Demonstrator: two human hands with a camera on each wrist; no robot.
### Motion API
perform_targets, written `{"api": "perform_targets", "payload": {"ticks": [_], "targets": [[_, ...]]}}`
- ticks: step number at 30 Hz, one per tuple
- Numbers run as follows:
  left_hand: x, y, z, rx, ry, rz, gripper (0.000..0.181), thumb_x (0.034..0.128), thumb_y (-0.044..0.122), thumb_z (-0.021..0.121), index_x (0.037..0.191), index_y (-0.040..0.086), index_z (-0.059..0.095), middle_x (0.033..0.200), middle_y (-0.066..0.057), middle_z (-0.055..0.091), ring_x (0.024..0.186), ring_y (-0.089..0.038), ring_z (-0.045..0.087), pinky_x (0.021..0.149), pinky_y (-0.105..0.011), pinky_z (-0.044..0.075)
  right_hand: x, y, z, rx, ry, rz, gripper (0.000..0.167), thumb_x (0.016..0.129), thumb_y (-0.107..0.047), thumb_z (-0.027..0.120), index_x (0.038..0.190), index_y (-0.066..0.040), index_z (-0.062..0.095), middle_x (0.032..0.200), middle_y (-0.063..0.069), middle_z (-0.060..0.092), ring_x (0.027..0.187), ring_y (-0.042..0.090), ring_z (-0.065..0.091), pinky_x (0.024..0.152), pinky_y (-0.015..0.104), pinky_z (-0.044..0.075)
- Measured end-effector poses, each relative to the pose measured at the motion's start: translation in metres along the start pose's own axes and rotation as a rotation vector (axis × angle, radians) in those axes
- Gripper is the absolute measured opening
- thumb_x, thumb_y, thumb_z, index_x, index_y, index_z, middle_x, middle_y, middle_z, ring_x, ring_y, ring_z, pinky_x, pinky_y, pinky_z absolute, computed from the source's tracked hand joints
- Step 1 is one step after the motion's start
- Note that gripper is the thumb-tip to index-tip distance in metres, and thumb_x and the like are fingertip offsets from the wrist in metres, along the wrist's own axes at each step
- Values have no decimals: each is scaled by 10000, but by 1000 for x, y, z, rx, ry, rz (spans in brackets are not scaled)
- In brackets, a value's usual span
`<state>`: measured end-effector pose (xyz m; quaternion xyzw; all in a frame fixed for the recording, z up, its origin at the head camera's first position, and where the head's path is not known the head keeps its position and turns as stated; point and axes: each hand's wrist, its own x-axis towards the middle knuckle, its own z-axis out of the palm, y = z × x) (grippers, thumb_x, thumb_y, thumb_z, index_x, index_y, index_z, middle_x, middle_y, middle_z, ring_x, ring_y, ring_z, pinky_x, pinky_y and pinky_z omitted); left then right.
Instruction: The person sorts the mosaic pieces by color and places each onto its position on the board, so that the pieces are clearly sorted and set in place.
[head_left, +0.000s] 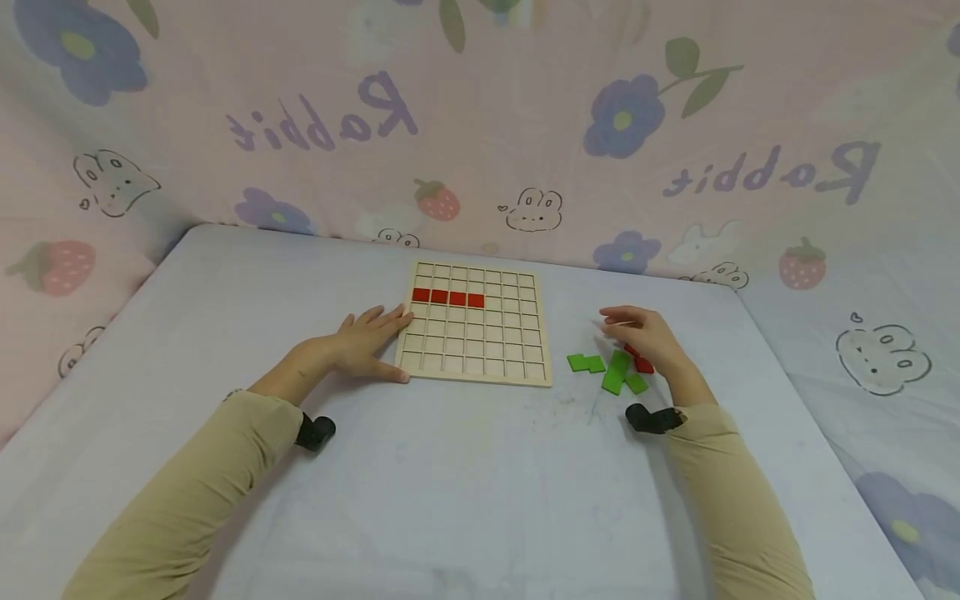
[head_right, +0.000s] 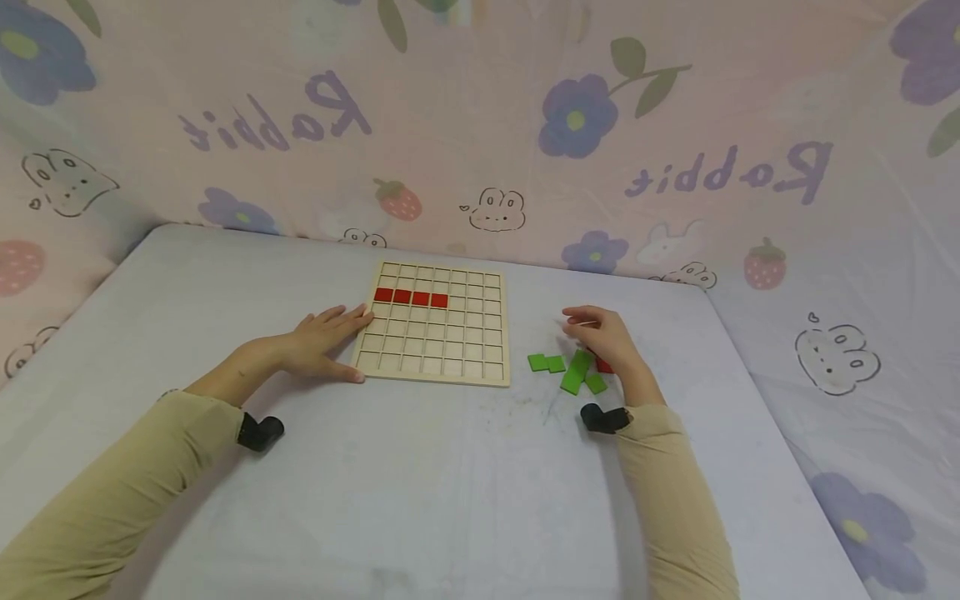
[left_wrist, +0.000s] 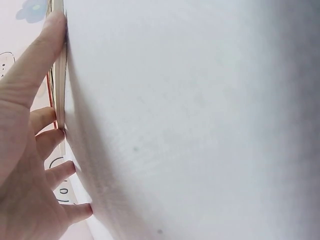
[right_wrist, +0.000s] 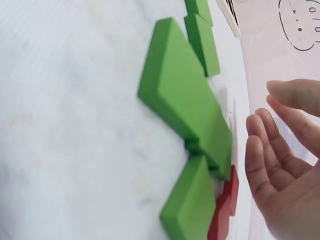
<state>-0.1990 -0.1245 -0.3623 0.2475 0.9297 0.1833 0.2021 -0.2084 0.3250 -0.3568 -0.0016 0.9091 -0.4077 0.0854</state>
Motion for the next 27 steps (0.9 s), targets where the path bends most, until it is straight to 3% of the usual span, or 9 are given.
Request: {"api": "perform_targets", "payload": {"ticks": [5,15,22,27], "targets": [[0,1,0,0,0,-3,985,832,487,695,1542,84,144,1616,-146,36,1458,-443,0,1125,-672,-12,-5,2,-3,-12,11,12,469,960,-245,579,1377,-41,508,1354,205,538,879,-64,552,838,219,488],[1,2,0,13,2,-3,981,832,481,698,1540,78,151,1613,-154,49,1456,-448,11,1117,-686,3,-13,11,-9,-64,42,39,474,964,-287,571,1381,-71,510,1334,189,543,1063,185,560,863,271,453],[0,3,0,16,-10,-1,977,842,479,688,1540,70,139,1612,-159,42,1455,-450,6,1116,-686,5,-19,22,-13,-43,51,35,489,957,-288,584,1375,-47,510,1327,209,542,900,-70,522,790,110,450],[-2,4,-2,15,-10,2,974,847,470,685,1540,66,133,1611,-163,38,1454,-453,3,1118,-684,3,-21,24,-17,-31,60,18,461,963,-253,572,1358,-22,518,1306,225,550,871,-106,505,768,76,437]]}}
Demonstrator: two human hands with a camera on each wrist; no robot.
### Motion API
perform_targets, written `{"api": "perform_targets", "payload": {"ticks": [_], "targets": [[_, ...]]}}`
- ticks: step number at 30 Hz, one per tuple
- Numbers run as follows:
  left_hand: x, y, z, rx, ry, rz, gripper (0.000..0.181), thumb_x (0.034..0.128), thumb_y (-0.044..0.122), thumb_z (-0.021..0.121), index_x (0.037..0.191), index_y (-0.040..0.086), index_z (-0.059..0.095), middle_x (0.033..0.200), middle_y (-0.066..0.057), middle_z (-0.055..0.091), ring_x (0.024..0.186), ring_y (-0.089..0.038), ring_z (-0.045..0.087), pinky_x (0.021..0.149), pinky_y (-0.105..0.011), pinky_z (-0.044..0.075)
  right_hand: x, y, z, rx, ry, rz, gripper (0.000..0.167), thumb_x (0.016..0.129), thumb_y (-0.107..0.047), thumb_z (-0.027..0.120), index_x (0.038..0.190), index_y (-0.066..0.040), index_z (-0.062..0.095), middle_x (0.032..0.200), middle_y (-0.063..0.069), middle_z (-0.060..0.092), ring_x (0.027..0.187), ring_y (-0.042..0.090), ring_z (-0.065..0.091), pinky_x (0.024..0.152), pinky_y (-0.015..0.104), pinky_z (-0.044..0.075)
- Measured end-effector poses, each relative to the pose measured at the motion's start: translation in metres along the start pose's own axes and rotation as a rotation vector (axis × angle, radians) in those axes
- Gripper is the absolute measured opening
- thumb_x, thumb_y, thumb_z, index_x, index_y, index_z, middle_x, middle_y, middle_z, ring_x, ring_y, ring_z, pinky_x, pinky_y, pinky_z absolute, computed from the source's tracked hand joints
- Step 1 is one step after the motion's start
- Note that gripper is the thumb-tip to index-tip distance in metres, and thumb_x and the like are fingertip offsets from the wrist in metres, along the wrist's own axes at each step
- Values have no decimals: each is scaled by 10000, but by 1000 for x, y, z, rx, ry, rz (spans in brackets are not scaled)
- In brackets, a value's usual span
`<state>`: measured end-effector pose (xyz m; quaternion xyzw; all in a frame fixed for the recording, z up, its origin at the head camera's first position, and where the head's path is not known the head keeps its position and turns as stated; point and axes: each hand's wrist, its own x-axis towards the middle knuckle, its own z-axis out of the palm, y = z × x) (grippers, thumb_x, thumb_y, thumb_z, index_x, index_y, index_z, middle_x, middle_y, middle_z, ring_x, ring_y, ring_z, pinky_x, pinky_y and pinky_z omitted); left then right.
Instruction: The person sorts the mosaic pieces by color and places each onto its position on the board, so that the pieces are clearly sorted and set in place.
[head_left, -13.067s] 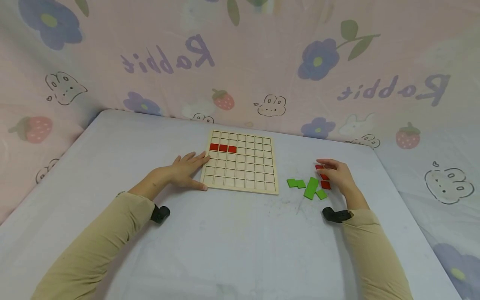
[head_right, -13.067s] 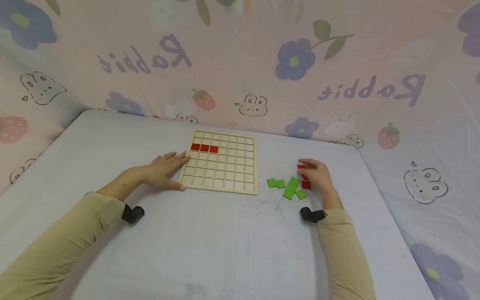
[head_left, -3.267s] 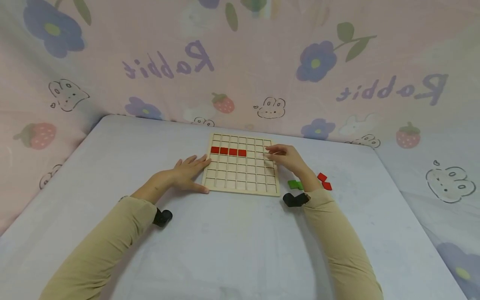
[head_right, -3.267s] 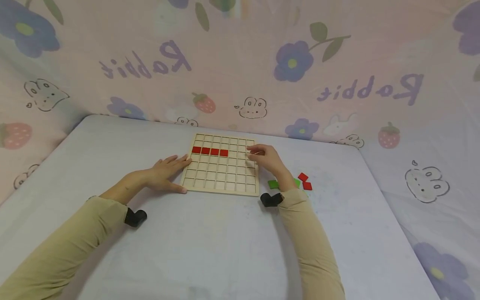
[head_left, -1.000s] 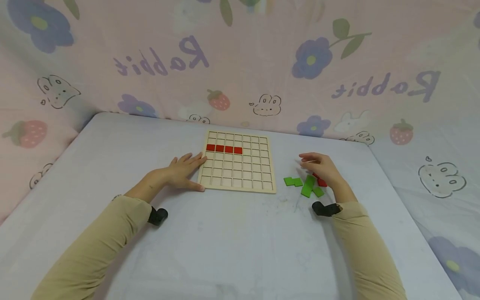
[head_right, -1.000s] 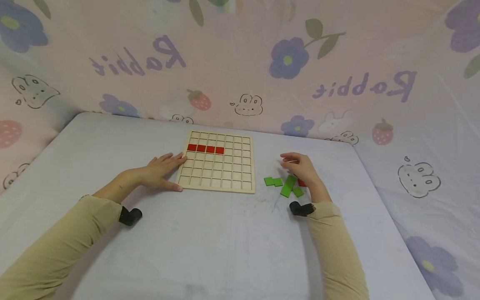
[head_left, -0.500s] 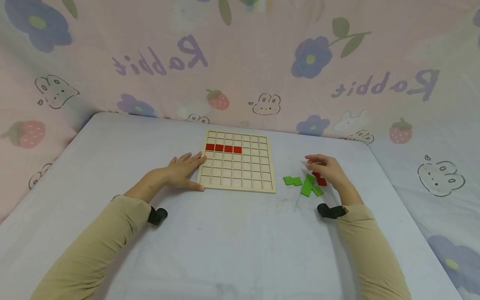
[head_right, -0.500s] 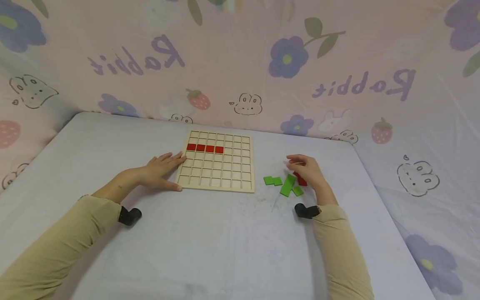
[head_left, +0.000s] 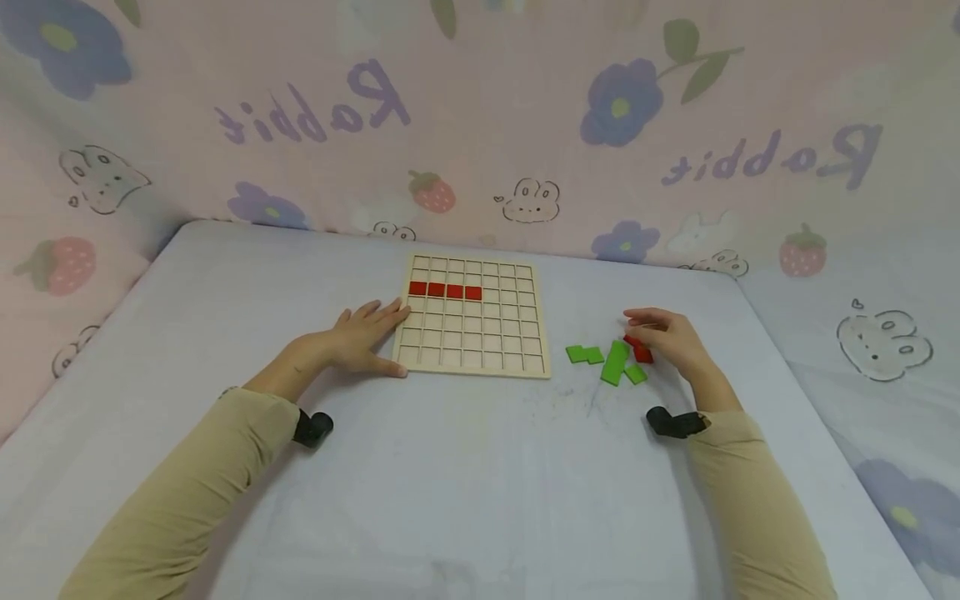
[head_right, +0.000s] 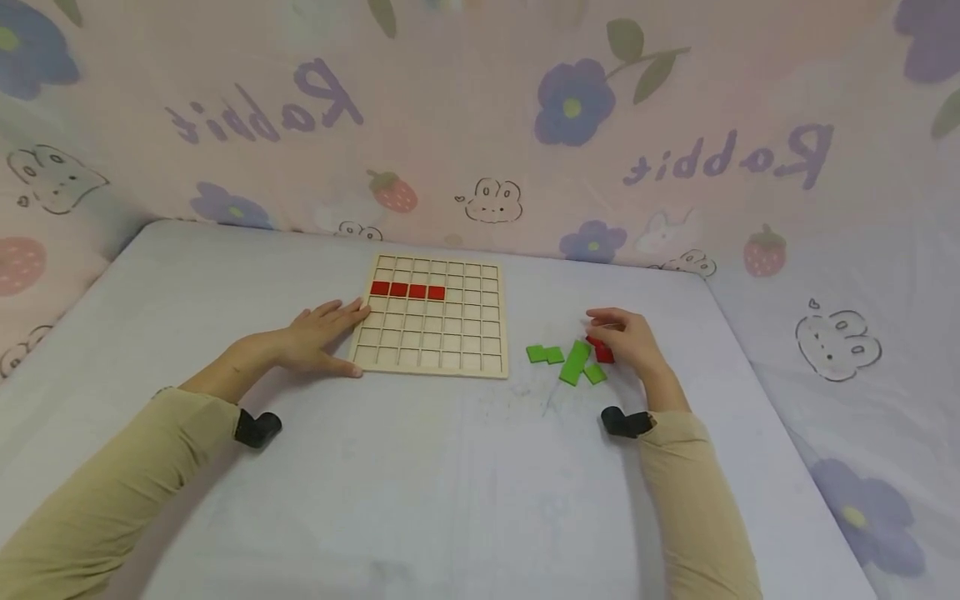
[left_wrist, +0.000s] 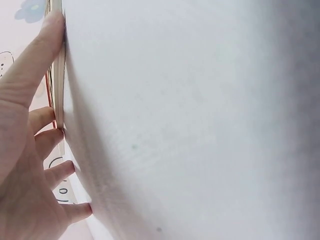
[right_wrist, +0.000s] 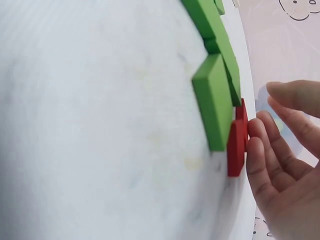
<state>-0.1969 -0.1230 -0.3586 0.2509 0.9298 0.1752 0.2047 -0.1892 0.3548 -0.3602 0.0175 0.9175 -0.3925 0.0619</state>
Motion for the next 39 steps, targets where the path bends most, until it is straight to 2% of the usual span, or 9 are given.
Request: {"api": "perform_targets", "payload": {"ticks": [7,13,20,24,30,35,39], "targets": [[2,-4,1,-9,-2,2,987,838,471,695,1542,74,129,1613,-160,29,1454,-452,-9,1115,-685,-13,-2,2,-3,2,-10,13,493,953,-270,600,1371,-27,505,1303,231,557,859,-50,541,790,152,464],[5,-7,2,-10,-7,5,994,836,475,696,1546,88,118,1616,-148,13,1455,-448,-23,1115,-682,-25,-5,7,-4,-2,-21,57,507,938,-286,622,1370,-46,512,1325,221,552,919,-14,510,841,191,415],[4,-5,3,0,-5,8,989,841,483,685,1545,86,117,1616,-149,16,1454,-452,-16,1116,-684,-17,-8,14,-5,-27,-13,63,508,914,-270,657,1352,-44,533,1239,175,585,899,2,500,763,188,428],[3,-5,3,2,-2,4,988,840,484,686,1545,85,121,1616,-150,19,1455,-451,-12,1118,-681,-13,-8,17,-5,-21,-20,72,527,905,-297,667,1354,-53,534,1206,139,606,904,22,500,760,209,430],[2,-5,3,0,2,4,988,839,483,687,1545,86,122,1616,-150,19,1454,-452,-13,1118,-680,-17,-5,19,-3,-42,-31,78,537,903,-331,666,1354,-68,539,1249,173,600,921,73,494,765,216,429],[2,-4,3,-4,6,7,988,837,488,689,1544,85,128,1615,-152,26,1452,-457,-7,1114,-687,-14,-3,18,-3,-60,-31,63,487,910,-286,659,1329,-57,562,1169,139,627,872,64,504,729,194,433],[4,-6,3,5,6,4,991,837,490,688,1545,88,123,1616,-148,22,1452,-457,-6,1112,-690,-10,-2,17,-2,-73,-31,63,468,914,-272,652,1321,-57,570,1181,165,622,862,72,511,723,186,438]]}}
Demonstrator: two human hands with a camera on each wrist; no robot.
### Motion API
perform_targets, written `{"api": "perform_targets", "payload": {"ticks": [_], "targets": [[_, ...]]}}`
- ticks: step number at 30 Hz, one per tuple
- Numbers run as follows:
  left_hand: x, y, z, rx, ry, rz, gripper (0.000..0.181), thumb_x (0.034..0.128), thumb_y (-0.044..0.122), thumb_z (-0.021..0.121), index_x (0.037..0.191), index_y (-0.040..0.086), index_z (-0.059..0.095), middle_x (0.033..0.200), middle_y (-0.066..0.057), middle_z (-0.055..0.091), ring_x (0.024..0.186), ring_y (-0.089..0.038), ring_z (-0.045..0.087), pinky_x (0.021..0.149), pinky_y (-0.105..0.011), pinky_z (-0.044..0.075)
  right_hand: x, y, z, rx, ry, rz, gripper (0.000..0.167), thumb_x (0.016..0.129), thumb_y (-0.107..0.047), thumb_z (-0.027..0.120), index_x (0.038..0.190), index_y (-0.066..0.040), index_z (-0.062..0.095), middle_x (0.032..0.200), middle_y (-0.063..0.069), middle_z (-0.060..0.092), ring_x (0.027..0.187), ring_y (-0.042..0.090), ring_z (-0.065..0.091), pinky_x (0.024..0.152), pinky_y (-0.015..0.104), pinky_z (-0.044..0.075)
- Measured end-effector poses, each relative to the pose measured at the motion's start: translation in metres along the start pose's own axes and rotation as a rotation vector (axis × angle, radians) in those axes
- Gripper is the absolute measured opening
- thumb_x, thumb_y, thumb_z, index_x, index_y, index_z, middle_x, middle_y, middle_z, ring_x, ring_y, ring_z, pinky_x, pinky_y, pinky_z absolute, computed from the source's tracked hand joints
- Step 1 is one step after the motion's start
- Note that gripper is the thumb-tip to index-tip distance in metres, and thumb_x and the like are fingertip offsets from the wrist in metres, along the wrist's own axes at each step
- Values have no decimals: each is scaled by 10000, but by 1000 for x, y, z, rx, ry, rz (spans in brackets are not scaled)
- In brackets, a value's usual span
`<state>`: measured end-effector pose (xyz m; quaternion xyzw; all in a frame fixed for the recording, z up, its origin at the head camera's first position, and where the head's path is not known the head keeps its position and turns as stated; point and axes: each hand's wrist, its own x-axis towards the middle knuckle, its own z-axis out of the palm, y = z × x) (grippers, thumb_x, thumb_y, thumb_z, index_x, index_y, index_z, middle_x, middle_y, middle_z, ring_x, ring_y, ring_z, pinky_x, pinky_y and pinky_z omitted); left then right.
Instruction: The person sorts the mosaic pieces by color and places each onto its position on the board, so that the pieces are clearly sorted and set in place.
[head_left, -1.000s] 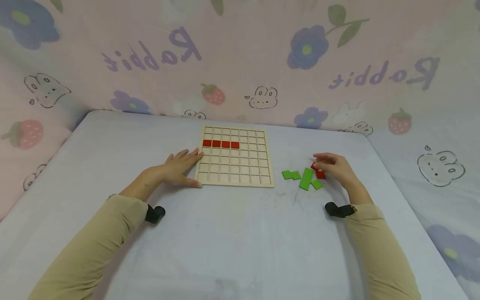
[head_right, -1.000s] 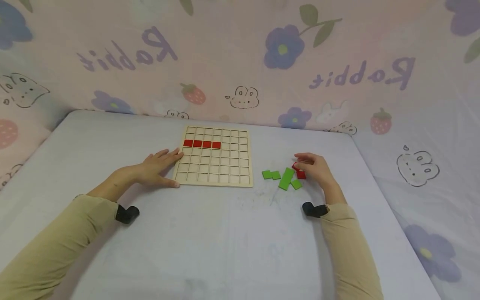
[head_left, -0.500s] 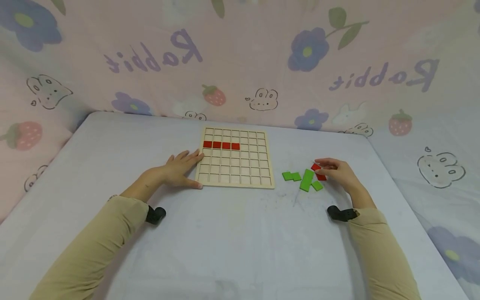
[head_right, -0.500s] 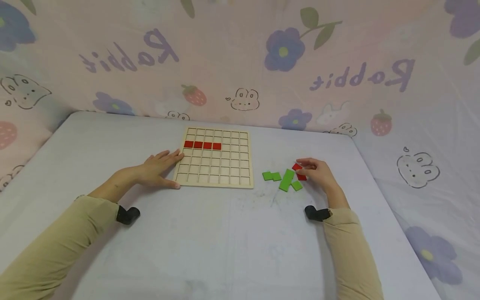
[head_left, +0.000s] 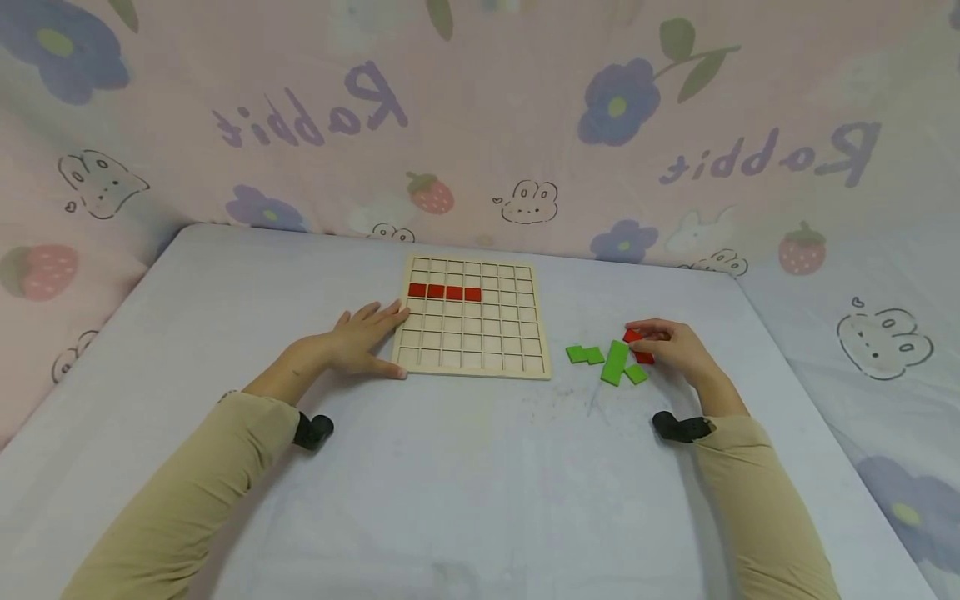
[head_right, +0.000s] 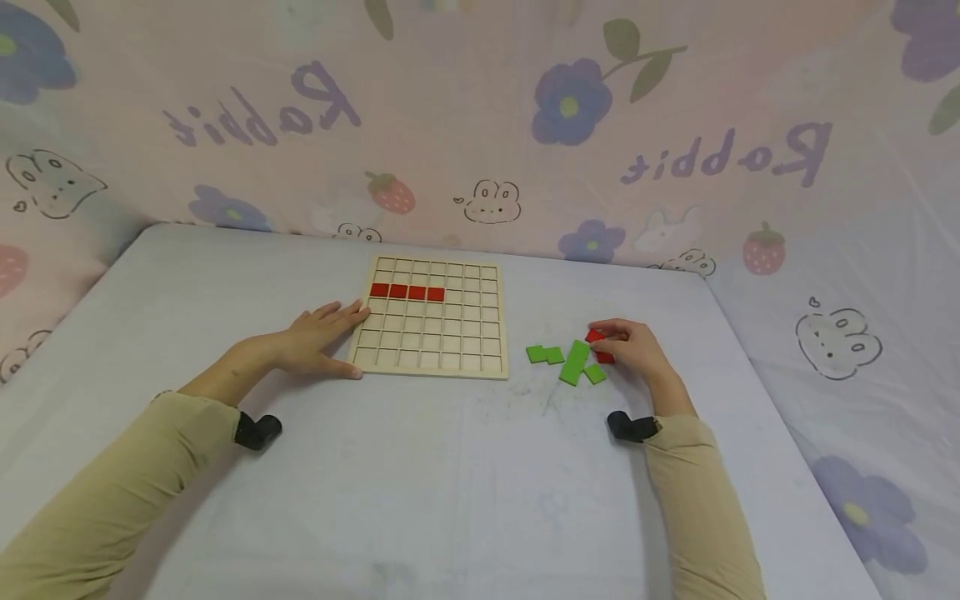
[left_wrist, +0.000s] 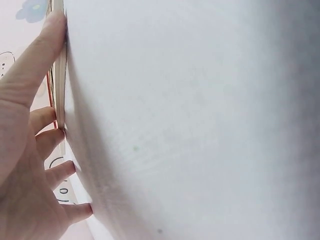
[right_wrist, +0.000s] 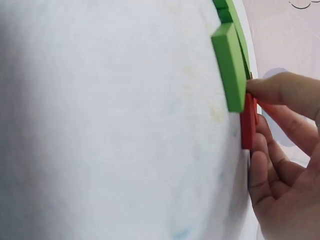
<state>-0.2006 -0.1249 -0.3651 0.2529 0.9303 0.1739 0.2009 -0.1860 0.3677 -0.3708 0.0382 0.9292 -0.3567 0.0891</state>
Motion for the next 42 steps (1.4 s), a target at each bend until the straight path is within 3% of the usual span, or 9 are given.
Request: {"api": "perform_targets", "payload": {"ticks": [13,20,27,42], "targets": [[-1,0,-1,-3,-4,5,992,838,484,689,1544,81,121,1616,-148,19,1455,-451,-13,1113,-690,-9,3,-3,3,-16,36,3,508,916,-340,646,1308,-27,566,1262,233,585,1097,288,521,917,360,417],[-2,0,-1,-1,4,10,994,833,499,687,1541,74,134,1610,-164,44,1451,-462,11,1110,-694,5,3,-11,5,35,25,12,558,918,-370,639,1342,-24,533,1340,249,530,1242,365,467,1054,498,360],[-1,1,-2,11,3,2,989,839,495,683,1542,73,130,1613,-158,44,1457,-448,7,1112,-694,12,8,-16,7,29,21,-5,570,915,-421,626,1353,-71,528,1349,198,533,1205,319,497,987,397,418],[-1,1,-2,18,2,4,989,839,494,683,1543,78,127,1614,-154,43,1458,-444,9,1115,-690,16,20,-33,15,57,16,-72,537,901,-400,653,1332,-93,560,1308,165,568,1176,287,505,920,314,429]]}}
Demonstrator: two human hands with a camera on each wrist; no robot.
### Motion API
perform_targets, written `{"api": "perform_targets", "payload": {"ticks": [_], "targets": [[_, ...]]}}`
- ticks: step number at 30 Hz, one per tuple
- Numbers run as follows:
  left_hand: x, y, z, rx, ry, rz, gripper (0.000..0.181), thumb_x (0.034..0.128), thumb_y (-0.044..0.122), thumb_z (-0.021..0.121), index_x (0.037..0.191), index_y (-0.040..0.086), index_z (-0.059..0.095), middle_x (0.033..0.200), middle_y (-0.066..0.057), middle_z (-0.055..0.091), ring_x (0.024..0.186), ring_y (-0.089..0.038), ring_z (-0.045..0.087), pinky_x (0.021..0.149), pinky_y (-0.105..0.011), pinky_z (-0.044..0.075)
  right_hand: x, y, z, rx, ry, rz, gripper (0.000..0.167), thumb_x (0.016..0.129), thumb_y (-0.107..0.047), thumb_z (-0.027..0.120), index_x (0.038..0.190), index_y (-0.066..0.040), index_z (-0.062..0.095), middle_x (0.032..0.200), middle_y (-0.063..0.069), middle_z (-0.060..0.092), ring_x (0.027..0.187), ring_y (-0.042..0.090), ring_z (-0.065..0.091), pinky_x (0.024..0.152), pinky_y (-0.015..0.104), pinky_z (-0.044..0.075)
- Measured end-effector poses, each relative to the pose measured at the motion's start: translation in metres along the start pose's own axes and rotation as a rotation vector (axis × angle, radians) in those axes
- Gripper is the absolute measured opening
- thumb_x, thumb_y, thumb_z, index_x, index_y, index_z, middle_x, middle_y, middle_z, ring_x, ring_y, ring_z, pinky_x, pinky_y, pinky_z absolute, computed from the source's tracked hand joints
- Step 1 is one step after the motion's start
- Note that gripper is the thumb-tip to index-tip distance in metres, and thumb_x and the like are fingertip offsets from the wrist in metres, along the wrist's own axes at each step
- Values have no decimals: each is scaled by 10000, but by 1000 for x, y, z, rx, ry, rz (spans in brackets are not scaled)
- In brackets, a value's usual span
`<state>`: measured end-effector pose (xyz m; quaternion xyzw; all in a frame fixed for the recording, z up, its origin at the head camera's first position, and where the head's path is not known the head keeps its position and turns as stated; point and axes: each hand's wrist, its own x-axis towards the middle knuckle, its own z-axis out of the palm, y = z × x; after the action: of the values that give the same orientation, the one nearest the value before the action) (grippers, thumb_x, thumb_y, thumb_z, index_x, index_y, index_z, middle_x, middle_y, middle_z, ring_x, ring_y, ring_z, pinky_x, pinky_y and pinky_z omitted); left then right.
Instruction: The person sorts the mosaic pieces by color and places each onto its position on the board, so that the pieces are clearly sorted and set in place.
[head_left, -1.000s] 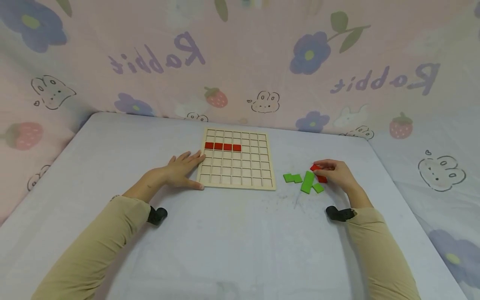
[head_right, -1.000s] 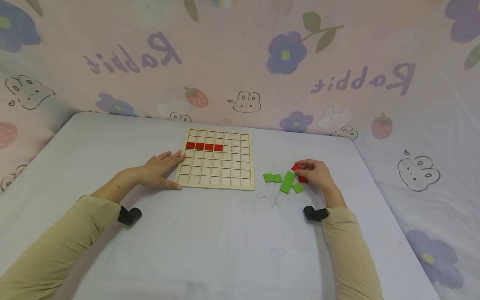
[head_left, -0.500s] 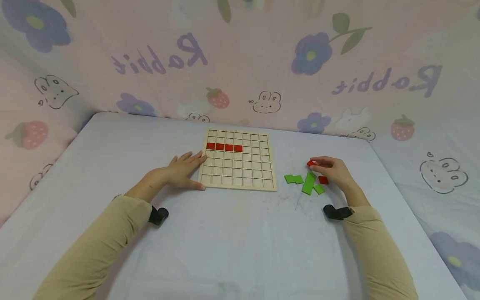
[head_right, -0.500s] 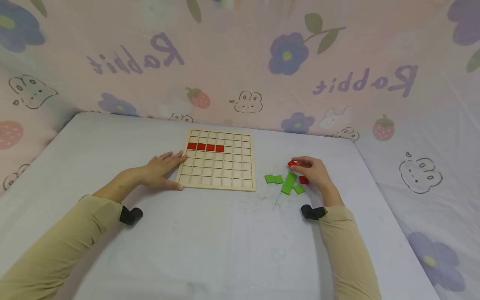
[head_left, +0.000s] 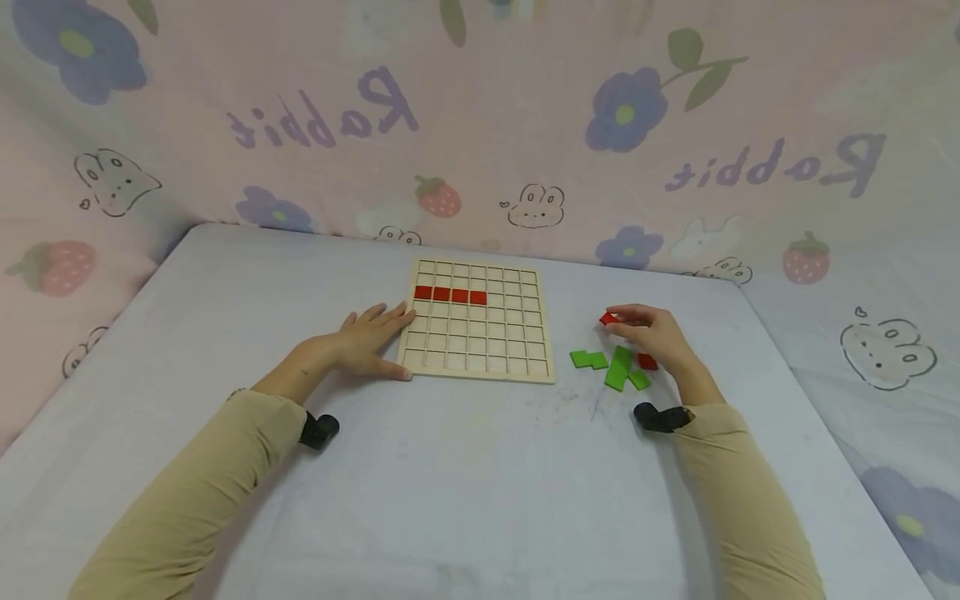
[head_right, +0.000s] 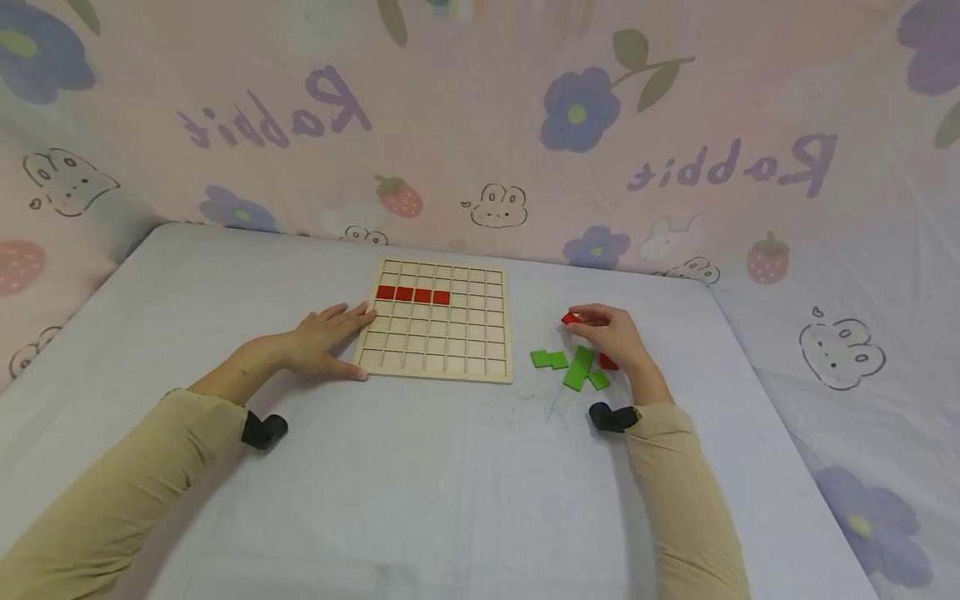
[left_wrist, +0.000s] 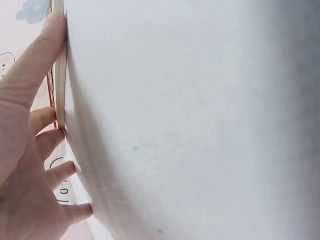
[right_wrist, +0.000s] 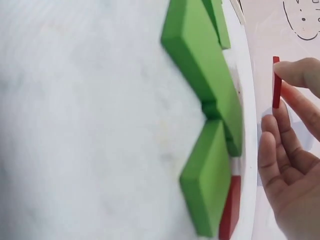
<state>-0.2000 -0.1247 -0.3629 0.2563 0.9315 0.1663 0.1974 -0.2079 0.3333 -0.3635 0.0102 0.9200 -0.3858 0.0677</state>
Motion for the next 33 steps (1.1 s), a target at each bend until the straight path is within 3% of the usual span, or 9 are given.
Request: {"api": "perform_targets", "payload": {"ticks": [33], "targets": [[2,-1,0,-11,-3,-12,994,835,485,692,1543,74,128,1616,-147,43,1462,-436,2,1121,-683,15,23,-33,37,56,-26,-118,423,893,-244,687,1266,-57,614,1233,185,634,1075,249,545,898,315,427]]}}
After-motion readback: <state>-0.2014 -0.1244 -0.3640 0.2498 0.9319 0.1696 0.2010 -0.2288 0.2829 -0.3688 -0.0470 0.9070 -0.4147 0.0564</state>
